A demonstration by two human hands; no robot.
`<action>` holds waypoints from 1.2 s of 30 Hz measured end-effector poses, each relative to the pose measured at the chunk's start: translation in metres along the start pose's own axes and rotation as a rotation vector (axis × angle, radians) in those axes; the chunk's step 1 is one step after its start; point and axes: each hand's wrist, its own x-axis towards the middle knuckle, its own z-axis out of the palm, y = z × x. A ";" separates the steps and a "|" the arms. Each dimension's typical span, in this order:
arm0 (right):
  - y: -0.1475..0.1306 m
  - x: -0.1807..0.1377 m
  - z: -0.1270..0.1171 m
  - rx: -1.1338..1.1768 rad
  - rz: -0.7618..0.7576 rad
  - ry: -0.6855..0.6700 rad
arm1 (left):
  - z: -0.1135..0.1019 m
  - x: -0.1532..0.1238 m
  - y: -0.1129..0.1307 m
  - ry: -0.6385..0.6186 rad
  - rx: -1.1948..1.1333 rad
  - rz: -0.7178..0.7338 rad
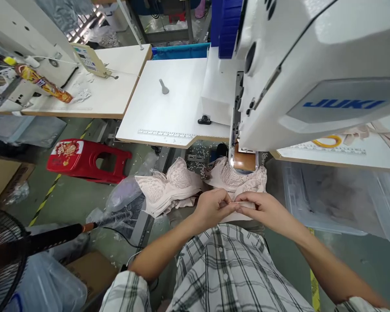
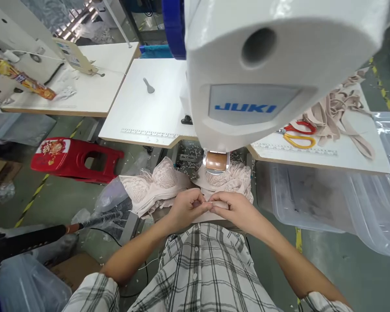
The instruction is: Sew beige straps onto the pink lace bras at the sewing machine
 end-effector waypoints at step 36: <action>0.004 0.005 0.004 -0.080 -0.193 0.290 | 0.007 0.011 0.005 0.053 0.302 0.175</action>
